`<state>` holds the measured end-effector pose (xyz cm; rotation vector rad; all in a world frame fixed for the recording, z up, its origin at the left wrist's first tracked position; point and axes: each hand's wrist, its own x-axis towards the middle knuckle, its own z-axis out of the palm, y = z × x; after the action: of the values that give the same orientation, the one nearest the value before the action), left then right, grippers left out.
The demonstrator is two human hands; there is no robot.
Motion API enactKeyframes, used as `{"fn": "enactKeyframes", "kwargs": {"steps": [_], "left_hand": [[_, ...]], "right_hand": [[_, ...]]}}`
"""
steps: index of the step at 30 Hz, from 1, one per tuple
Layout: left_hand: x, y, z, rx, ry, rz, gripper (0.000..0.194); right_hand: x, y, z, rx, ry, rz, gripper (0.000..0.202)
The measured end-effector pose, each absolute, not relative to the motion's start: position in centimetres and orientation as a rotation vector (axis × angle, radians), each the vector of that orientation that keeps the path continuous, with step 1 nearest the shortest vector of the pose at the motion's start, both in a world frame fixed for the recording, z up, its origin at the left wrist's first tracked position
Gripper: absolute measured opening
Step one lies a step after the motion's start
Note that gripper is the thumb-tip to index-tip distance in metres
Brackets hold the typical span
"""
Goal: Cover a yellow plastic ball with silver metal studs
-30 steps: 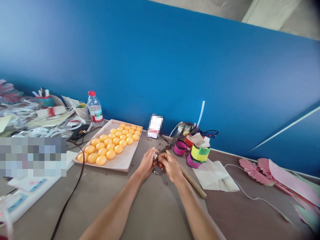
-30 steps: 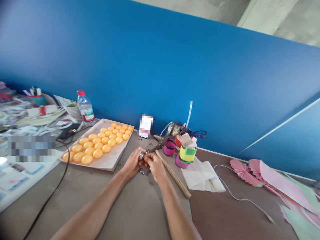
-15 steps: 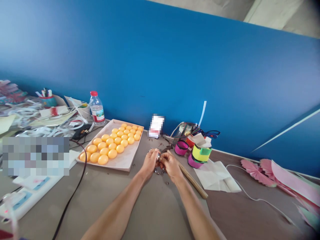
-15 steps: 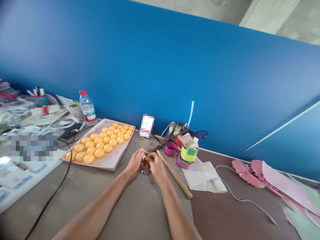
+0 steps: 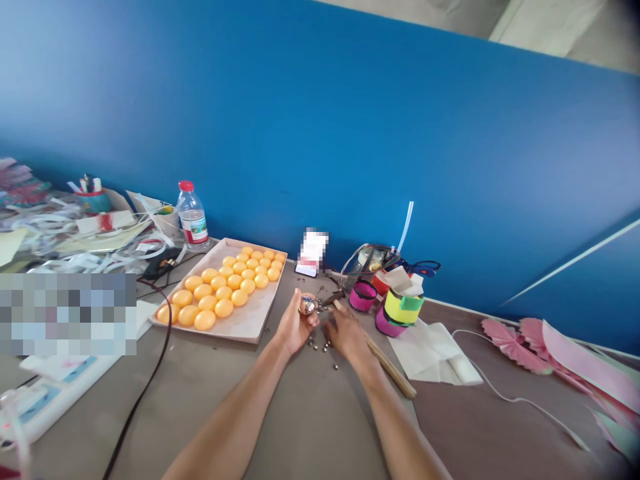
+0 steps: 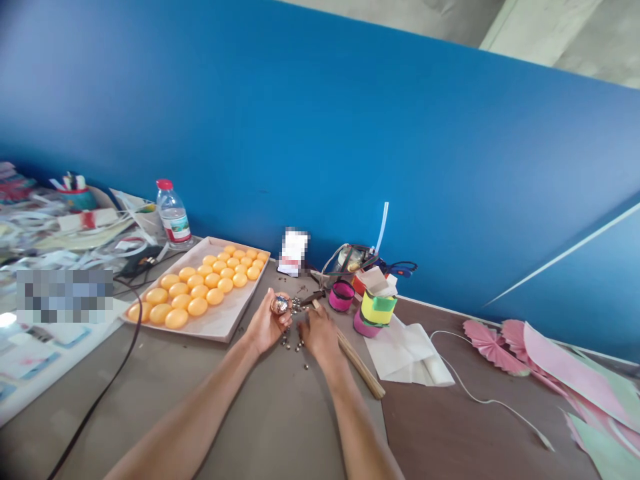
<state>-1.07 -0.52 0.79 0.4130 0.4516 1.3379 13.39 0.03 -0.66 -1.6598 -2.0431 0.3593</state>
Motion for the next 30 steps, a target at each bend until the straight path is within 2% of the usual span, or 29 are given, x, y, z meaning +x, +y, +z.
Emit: {"fn": "enactKeyframes", "kwargs": {"steps": [5, 13, 17, 30], "left_hand": [[-1.3, -0.5, 1.0, 0.352, 0.444, 1.321, 0.040], [-1.5, -0.1, 0.5, 0.301, 0.395, 1.315, 0.034], [-1.7, 0.0, 0.6, 0.284, 0.380, 1.318, 0.029], [-1.8, -0.2, 0.8, 0.274, 0.321, 1.283, 0.028]], "right_hand": [[12.5, -0.5, -0.7, -1.711, -2.270, 0.242, 0.020], [12.8, -1.0, 1.2, -1.645, -2.330, 0.464, 0.018], [13.2, -1.1, 1.9, -1.628, -2.417, 0.574, 0.025], [13.3, -0.6, 1.2, -1.682, -2.402, 0.482, 0.019]]}}
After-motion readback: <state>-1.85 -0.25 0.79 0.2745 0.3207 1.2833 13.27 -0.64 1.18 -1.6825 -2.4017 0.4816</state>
